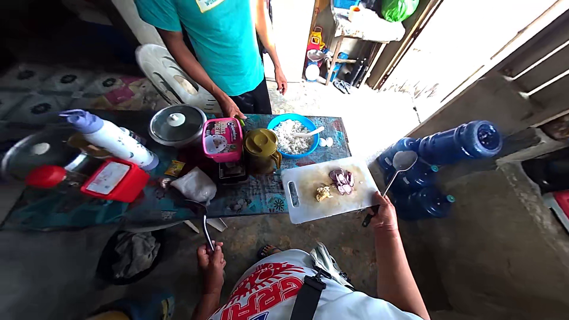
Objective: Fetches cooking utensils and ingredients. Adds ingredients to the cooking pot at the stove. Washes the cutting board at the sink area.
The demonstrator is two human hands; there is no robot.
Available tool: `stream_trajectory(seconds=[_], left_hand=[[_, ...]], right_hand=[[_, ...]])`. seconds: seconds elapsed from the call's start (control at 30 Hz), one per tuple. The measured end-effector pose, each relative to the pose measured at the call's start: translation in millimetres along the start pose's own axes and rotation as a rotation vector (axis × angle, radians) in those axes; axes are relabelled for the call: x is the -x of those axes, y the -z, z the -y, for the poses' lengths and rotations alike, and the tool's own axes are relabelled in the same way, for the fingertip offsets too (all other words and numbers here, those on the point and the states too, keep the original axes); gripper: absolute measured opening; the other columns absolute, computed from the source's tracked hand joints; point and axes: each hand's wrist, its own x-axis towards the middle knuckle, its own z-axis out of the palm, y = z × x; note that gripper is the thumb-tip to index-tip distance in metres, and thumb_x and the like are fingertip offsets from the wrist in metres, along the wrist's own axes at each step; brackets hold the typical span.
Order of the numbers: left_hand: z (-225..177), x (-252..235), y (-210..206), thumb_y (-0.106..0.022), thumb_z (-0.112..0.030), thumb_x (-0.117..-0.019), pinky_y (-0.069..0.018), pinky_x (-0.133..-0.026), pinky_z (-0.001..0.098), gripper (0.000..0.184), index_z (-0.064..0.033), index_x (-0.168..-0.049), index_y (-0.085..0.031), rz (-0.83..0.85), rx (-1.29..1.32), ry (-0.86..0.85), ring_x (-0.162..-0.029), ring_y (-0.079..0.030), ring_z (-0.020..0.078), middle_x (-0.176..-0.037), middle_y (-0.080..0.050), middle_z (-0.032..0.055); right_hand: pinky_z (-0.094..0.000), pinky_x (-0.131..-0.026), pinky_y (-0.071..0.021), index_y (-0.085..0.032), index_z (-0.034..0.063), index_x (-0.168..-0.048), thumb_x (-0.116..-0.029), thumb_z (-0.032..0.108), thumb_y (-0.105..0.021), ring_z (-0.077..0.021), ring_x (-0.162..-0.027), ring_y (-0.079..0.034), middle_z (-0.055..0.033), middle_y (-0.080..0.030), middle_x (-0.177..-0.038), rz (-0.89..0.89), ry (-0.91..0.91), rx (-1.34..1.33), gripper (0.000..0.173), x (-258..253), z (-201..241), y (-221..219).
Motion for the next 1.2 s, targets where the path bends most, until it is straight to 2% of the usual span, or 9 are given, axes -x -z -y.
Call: stream_trajectory(seconds=[0.13, 0.3, 0.37, 0.53, 0.7, 0.8, 0.9, 1.03, 1.2], left_hand=[[-33, -1, 3, -0.049, -0.014, -0.1059, -0.0308, -0.036, 0.0149, 0.013, -0.0062, -0.111, -0.058, 0.017, 0.104, 0.170, -0.040, -0.035, -0.0007, -0.073, -0.062, -0.0029], [-74, 2, 22, -0.039, -0.024, -0.1121, -0.0291, -0.037, 0.0162, 0.033, -0.0058, -0.126, -0.061, 0.022, 0.127, 0.169, -0.042, -0.035, 0.0001, -0.100, -0.074, 0.0026], [-84, 8, 41, -0.034, -0.031, -0.1130, -0.0303, -0.039, 0.0175, 0.040, -0.0074, -0.131, -0.060, -0.073, 0.089, 0.134, -0.044, -0.035, 0.0013, -0.104, -0.071, 0.0005], [-85, 52, 116, -0.024, -0.034, -0.1134, -0.0318, -0.042, 0.0185, 0.049, -0.0066, -0.140, -0.054, -0.427, 0.053, 0.056, -0.047, -0.038, 0.0019, -0.093, -0.071, -0.0014], [-98, 135, 169, -0.030, -0.036, -0.1125, -0.0327, -0.041, 0.0191, 0.047, -0.0092, -0.143, -0.054, -0.674, 0.074, 0.069, -0.046, -0.041, 0.0018, -0.105, -0.076, 0.0019], [-114, 183, 166, -0.039, -0.038, -0.1116, -0.0367, -0.043, 0.0222, 0.044, -0.0117, -0.142, -0.055, -0.837, 0.176, 0.158, -0.049, -0.044, 0.0048, -0.103, -0.073, 0.0036], [-119, 221, 157, -0.053, -0.027, -0.1078, -0.0423, -0.044, 0.0243, 0.037, -0.0102, -0.141, -0.052, -1.042, 0.304, 0.151, -0.050, -0.046, 0.0082, -0.076, -0.054, 0.0006], [-106, 270, 150, -0.060, -0.018, -0.1030, -0.0434, -0.047, 0.0263, 0.046, -0.0136, -0.148, -0.050, -1.341, 0.344, 0.057, -0.052, -0.047, 0.0101, -0.078, -0.056, 0.0020], [-95, 324, 142, -0.058, -0.015, -0.1028, -0.0410, -0.046, 0.0248, 0.045, -0.0122, -0.147, -0.052, -1.612, 0.454, -0.024, -0.051, -0.044, 0.0073, -0.076, -0.056, -0.0010]], right_hand=[[-0.0194, -0.035, -0.0381, -0.056, 0.0045, -0.116, -0.1111, 0.018, -0.042, -0.0064, -0.042, -0.047, -0.0057, -0.063, -0.074, 0.209, -0.026, 0.017, 0.020, 18, 13, -59], [-0.0191, -0.036, -0.0384, -0.055, 0.0042, -0.115, -0.1113, 0.017, -0.041, -0.0059, -0.042, -0.047, -0.0049, -0.062, -0.073, 0.513, -0.082, 0.083, 0.020, 49, -1, -151], [-0.0190, -0.037, -0.0379, -0.054, 0.0055, -0.116, -0.1117, 0.017, -0.039, -0.0051, -0.043, -0.045, -0.0033, -0.061, -0.073, 0.654, -0.106, 0.125, 0.020, 69, -13, -189], [-0.0188, -0.037, -0.0396, -0.052, 0.0044, -0.120, -0.1114, 0.016, -0.038, -0.0049, -0.045, -0.048, -0.0039, -0.062, -0.076, 0.959, -0.201, 0.208, 0.020, 136, -55, -280], [-0.0197, -0.037, -0.0397, -0.052, 0.0044, -0.120, -0.1119, 0.016, -0.036, -0.0058, -0.043, -0.047, -0.0048, -0.063, -0.075, 1.323, -0.341, 0.280, 0.021, 216, -115, -347], [-0.0186, -0.037, -0.0407, -0.054, 0.0084, -0.116, -0.1107, 0.016, -0.040, -0.0034, -0.044, -0.048, -0.0002, -0.063, -0.073, 1.479, -0.400, 0.384, 0.016, 281, -149, -365], [-0.0171, -0.040, -0.0430, -0.054, 0.0121, -0.114, -0.1099, 0.015, -0.041, -0.0013, -0.048, -0.052, 0.0032, -0.064, -0.076, 1.642, -0.475, 0.471, 0.013, 346, -177, -365], [-0.0162, -0.037, -0.0387, -0.053, 0.0144, -0.112, -0.1105, 0.020, -0.038, 0.0003, -0.042, -0.045, 0.0065, -0.059, -0.070, 1.872, -0.597, 0.587, 0.016, 405, -214, -353], [-0.0179, -0.039, -0.0441, -0.055, 0.0143, -0.117, -0.1063, 0.017, -0.039, -0.0011, -0.048, -0.053, 0.0055, -0.065, -0.076, 2.141, -0.661, 0.675, 0.019, 465, -237, -332]])
